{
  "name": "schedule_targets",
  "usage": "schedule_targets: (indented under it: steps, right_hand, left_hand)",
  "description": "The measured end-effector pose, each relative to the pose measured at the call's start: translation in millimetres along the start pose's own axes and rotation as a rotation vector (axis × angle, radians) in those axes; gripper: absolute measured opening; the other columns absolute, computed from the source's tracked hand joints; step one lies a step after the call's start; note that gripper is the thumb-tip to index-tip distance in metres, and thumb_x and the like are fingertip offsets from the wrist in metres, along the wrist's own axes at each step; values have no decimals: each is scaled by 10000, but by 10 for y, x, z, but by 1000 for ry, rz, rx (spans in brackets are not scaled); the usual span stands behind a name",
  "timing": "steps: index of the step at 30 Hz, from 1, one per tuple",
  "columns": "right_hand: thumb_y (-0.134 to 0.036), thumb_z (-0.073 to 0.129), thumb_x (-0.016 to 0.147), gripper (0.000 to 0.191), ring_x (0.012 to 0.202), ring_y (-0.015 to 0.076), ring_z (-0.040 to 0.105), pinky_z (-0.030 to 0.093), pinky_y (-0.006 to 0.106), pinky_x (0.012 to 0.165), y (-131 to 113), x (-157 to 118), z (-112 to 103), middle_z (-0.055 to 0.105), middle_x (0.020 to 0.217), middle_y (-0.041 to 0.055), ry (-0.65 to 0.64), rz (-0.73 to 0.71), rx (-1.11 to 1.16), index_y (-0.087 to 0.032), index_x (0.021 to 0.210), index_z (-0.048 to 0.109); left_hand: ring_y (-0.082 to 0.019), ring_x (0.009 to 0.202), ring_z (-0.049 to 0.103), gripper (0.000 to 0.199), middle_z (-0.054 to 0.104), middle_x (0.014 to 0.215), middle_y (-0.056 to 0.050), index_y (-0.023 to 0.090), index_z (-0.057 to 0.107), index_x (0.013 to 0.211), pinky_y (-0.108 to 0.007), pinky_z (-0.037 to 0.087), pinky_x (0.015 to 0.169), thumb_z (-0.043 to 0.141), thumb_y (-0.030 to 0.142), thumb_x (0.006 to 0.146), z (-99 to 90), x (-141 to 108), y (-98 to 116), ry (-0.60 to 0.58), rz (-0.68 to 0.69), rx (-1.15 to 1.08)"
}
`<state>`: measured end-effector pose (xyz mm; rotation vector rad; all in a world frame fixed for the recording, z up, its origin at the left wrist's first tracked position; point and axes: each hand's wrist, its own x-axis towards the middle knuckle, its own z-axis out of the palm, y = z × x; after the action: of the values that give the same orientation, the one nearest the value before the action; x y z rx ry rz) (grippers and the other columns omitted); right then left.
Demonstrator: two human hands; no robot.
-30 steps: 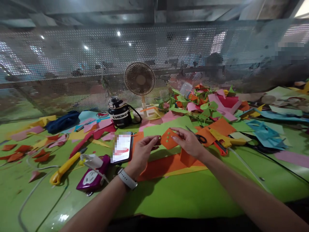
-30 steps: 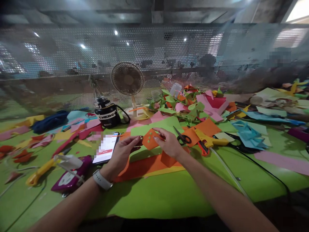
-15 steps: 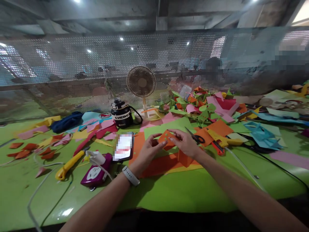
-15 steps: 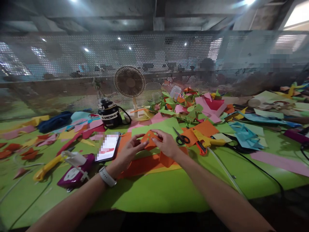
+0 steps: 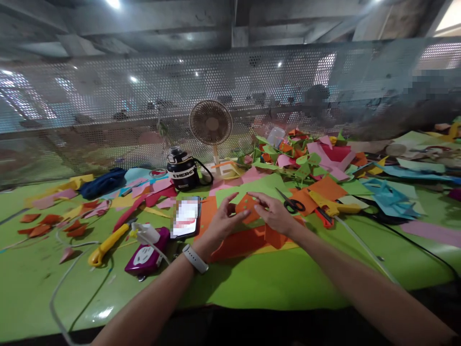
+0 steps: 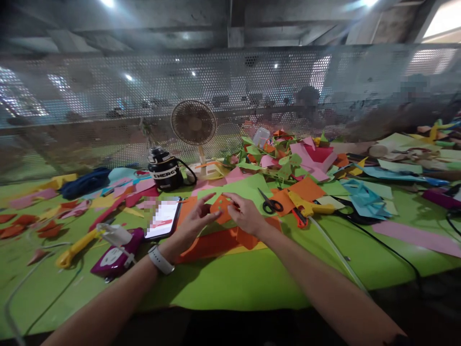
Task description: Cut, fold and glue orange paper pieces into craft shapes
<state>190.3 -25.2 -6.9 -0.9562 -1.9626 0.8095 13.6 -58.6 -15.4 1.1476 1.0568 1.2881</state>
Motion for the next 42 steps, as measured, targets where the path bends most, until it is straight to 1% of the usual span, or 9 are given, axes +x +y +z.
schedule_targets:
  steps: [3, 8, 12, 15, 20, 28, 33, 39, 42]
  right_hand:
    - [-239, 477, 828, 451, 605, 123, 441, 398, 251, 570, 51, 28, -13, 552, 751, 17, 33, 24, 28, -133, 1251, 592]
    - [-270, 489, 824, 453, 581, 111, 399, 363, 234, 531, 60, 46, -44, 471, 700, -11, 41, 48, 127, -124, 1242, 585]
    - [-281, 500, 819, 463, 574, 104, 378, 347, 230, 525, 54, 45, -61, 432, 679, -26, 53, 61, 168, -107, 1242, 577]
    - [-273, 507, 816, 450, 579, 102, 373, 338, 227, 524, 60, 43, -61, 420, 669, -32, 65, 55, 174, -118, 1232, 582]
    - [-272, 505, 811, 461, 561, 102, 350, 323, 234, 522, 62, 42, -54, 387, 641, -44, 58, 66, 184, -108, 1235, 579]
    - [-361, 580, 798, 557, 611, 125, 433, 387, 257, 573, 55, 58, -62, 460, 686, -31, 57, 92, 136, -125, 1300, 530]
    - [-535, 756, 644, 819, 909, 258, 572, 448, 385, 806, 24, 41, -43, 618, 936, 92, 99, 143, -92, -159, 1329, 509]
    - [-623, 742, 619, 829, 1124, 321, 550, 429, 419, 905, 43, 38, -8, 637, 1091, 144, 55, 162, 3, -193, 1298, 538]
    - [-631, 708, 659, 825, 1041, 280, 586, 453, 375, 855, 48, 55, -35, 651, 1038, 120, 68, 156, 51, -169, 1315, 517]
  left_hand:
    - [-194, 958, 629, 549, 680, 961, -41, 221, 602, 1142, -310, 458, 830, 781, 443, 673, -65, 39, 42, 66, 16, -110]
    - [-139, 610, 621, 422, 661, 633, -17, 151, 632, 719, -258, 473, 632, 811, 504, 572, -126, 84, 61, 191, -3, -105]
    - [-146, 524, 609, 480, 610, 520, -20, 166, 548, 567, -254, 464, 540, 661, 612, 704, -87, 54, 46, 163, -65, -63]
    - [-157, 642, 648, 400, 657, 659, -7, 171, 612, 793, -254, 486, 588, 744, 529, 674, -36, 19, 38, 98, -53, -35]
    - [-134, 713, 645, 634, 663, 714, 22, 184, 534, 1135, -251, 486, 702, 844, 342, 604, 15, -21, 43, -39, 18, -75]
    - [-139, 726, 642, 660, 668, 750, 15, 186, 516, 1198, -269, 490, 715, 827, 318, 631, -1, -29, 25, -115, 29, -105]
    - [-131, 718, 638, 652, 688, 773, 4, 181, 501, 1220, -264, 481, 724, 807, 301, 656, 13, -21, -10, -140, 50, -81]
    - [-152, 774, 665, 607, 709, 773, 0, 188, 532, 1179, -292, 472, 807, 809, 279, 646, 28, -30, 4, -137, 58, -64]
    - [-152, 758, 666, 619, 697, 749, 10, 191, 539, 1175, -292, 481, 788, 820, 283, 632, 41, -43, 39, -113, 58, -74]
